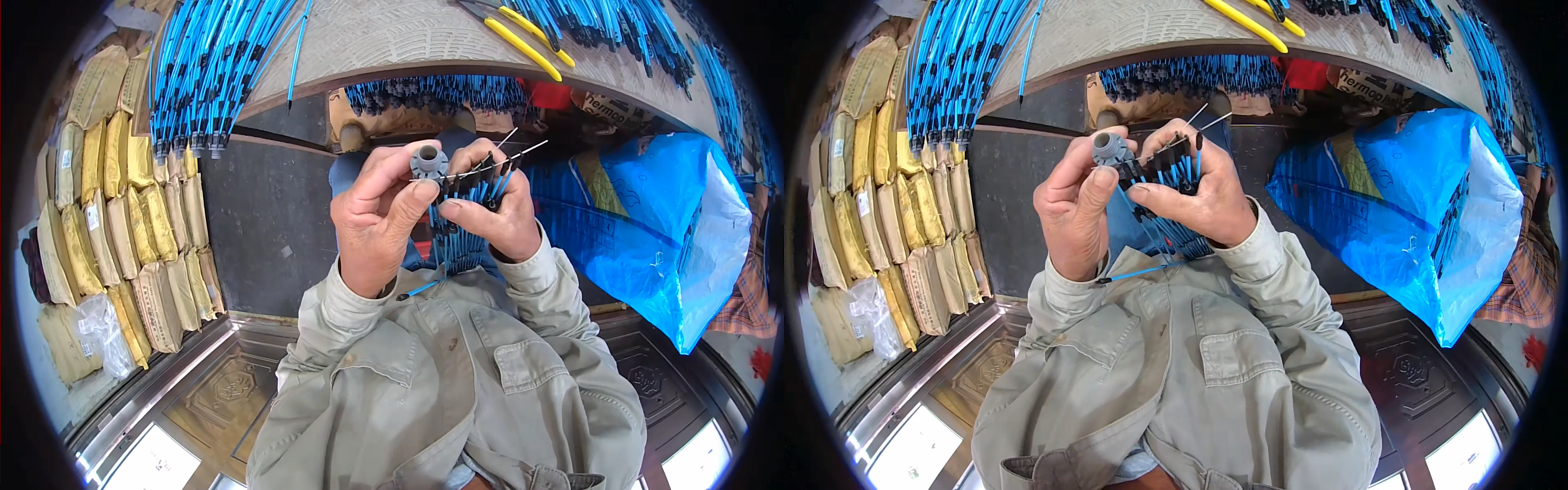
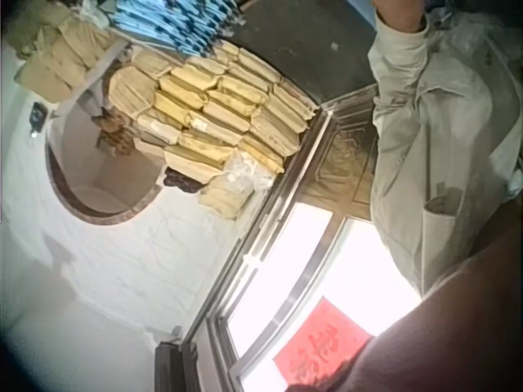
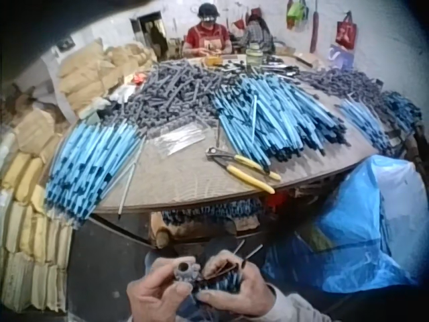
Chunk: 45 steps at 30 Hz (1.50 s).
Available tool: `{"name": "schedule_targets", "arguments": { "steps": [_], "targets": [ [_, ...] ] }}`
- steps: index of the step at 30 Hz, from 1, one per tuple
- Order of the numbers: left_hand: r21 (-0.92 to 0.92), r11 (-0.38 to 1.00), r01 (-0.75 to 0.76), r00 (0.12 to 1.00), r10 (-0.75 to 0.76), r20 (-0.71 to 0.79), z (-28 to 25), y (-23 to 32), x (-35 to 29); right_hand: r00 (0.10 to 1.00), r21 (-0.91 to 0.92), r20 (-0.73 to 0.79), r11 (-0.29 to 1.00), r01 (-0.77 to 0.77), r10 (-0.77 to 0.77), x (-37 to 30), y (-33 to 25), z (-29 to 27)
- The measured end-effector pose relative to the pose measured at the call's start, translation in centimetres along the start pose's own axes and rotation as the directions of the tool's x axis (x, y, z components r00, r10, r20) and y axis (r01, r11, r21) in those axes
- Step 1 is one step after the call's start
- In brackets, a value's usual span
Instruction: The person assembles small plastic component parts by inserting blue pins into a plastic frame, using pliers to secure the pins.
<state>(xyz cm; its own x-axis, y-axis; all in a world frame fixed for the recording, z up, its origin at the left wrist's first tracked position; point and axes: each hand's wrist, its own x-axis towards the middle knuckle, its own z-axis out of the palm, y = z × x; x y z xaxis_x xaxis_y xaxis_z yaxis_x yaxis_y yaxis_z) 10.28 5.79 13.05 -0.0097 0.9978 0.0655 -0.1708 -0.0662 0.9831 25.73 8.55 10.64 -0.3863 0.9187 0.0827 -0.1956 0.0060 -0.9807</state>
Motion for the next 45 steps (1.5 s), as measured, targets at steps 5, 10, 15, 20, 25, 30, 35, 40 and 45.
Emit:
{"name": "schedule_targets", "arguments": {
  "steps": [5, 10, 15, 20, 25, 30, 35, 40, 45],
  "targets": [
    [0.06, 0.996, -0.065, 0.996, 0.068, -0.056, 0.2, 0.3, -0.5, 0.999, 0.053, 0.025, 0.998, 0.045, -0.046, 0.1, 0.8, 0.2],
    [0.147, 0.977, -0.153, 0.984, 0.164, -0.069, 0.3, 0.2, -0.7, 0.997, 0.037, 0.055, 0.998, 0.057, -0.059, -0.1, 0.5, 0.4],
    [0.144, 0.976, -0.166, 0.986, 0.167, 0.003, -0.3, 0.0, -0.6, 0.997, 0.134, 0.07, 0.991, 0.014, -0.024, 0.0, 1.2, 0.3],
    [0.126, 0.981, -0.15, 0.986, 0.138, 0.095, -1.3, 0.1, -0.6, 0.991, 0.115, 0.134, 0.993, -0.012, -0.003, 0.2, 1.0, 0.2],
    [0.069, 0.993, -0.094, 0.995, 0.093, 0.029, -1.1, 0.0, -0.8, 0.998, 0.114, 0.064, 0.993, 0.015, -0.023, 0.1, 0.8, 0.9],
    [0.11, 0.985, -0.135, 0.991, 0.135, 0.006, -0.8, 0.2, -1.0, 0.994, 0.133, 0.071, 0.988, 0.078, -0.088, 0.4, 0.5, 0.7],
    [0.21, 0.964, -0.162, 0.986, 0.168, -0.01, -0.4, 0.6, -1.2, 0.974, 0.197, 0.165, 0.973, 0.123, -0.157, 1.0, 0.9, 0.0],
    [0.348, 0.909, -0.229, 0.966, 0.256, -0.034, -0.5, 0.3, -1.3, 0.978, 0.185, 0.192, 0.982, 0.041, -0.077, 0.9, 0.4, 0.2],
    [0.357, 0.884, -0.301, 0.952, 0.303, 0.053, -1.2, 0.1, -1.0, 0.978, 0.269, 0.21, 0.962, -0.055, -0.002, 0.7, 0.0, 0.6]
  ]
}}
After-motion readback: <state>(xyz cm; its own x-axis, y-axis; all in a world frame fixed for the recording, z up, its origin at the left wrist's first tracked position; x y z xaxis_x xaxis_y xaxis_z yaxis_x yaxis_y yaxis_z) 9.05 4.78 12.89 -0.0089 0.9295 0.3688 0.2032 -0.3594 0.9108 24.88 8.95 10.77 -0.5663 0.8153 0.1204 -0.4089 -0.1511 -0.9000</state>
